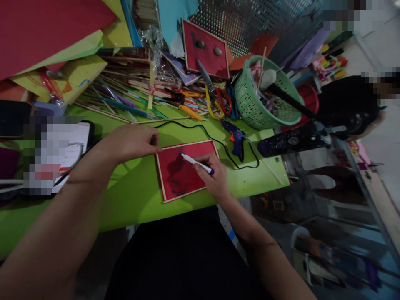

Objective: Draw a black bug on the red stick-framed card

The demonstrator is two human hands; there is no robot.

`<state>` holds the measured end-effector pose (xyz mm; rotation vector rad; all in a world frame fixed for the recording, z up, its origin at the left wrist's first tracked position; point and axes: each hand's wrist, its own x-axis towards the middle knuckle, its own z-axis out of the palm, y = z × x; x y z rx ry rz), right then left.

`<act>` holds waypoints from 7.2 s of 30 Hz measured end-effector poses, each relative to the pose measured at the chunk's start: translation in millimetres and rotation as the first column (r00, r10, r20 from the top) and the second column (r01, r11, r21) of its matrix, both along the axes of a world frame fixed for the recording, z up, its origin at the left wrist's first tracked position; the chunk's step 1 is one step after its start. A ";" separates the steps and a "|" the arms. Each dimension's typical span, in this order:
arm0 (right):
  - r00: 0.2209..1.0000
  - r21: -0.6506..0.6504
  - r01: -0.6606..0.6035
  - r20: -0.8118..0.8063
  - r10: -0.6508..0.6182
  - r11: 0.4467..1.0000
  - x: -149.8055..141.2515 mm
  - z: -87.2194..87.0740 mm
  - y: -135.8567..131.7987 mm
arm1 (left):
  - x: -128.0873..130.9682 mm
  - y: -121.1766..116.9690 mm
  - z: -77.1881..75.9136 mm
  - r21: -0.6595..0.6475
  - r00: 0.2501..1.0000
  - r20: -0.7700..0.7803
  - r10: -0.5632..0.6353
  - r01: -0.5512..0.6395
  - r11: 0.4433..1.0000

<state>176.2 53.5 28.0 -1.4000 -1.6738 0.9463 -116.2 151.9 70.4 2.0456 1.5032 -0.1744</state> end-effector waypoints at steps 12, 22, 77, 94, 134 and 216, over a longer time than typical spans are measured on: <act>1.000 0.013 0.022 -0.005 -0.022 1.000 3.1 1.8 -1.2 | -3.5 2.3 -5.5 -0.017 0.996 0.082 0.041 -0.040 0.999; 1.000 -0.006 -0.006 0.016 0.006 1.000 2.6 2.0 -0.1 | -1.4 1.4 -3.1 -0.011 0.999 0.043 0.031 -0.031 0.999; 0.995 -0.001 -0.098 -0.008 0.098 0.995 -1.1 14.4 1.7 | -2.3 1.3 -0.9 -0.006 0.999 0.051 0.021 -0.020 1.000; 1.000 0.008 0.017 0.016 -0.017 1.000 3.0 5.7 -0.9 | -0.4 -2.0 6.3 -0.004 0.996 0.085 0.013 -0.012 1.000; 0.833 -0.149 -0.080 -0.553 -0.016 0.986 -25.4 35.8 54.6 | 16.9 -14.5 -1.6 0.047 0.735 0.676 -0.059 0.037 0.998; 0.611 -0.327 -0.149 -0.773 -0.173 0.933 -35.5 27.5 47.8 | 59.8 -60.0 -22.5 0.253 0.906 0.398 0.148 -0.264 0.931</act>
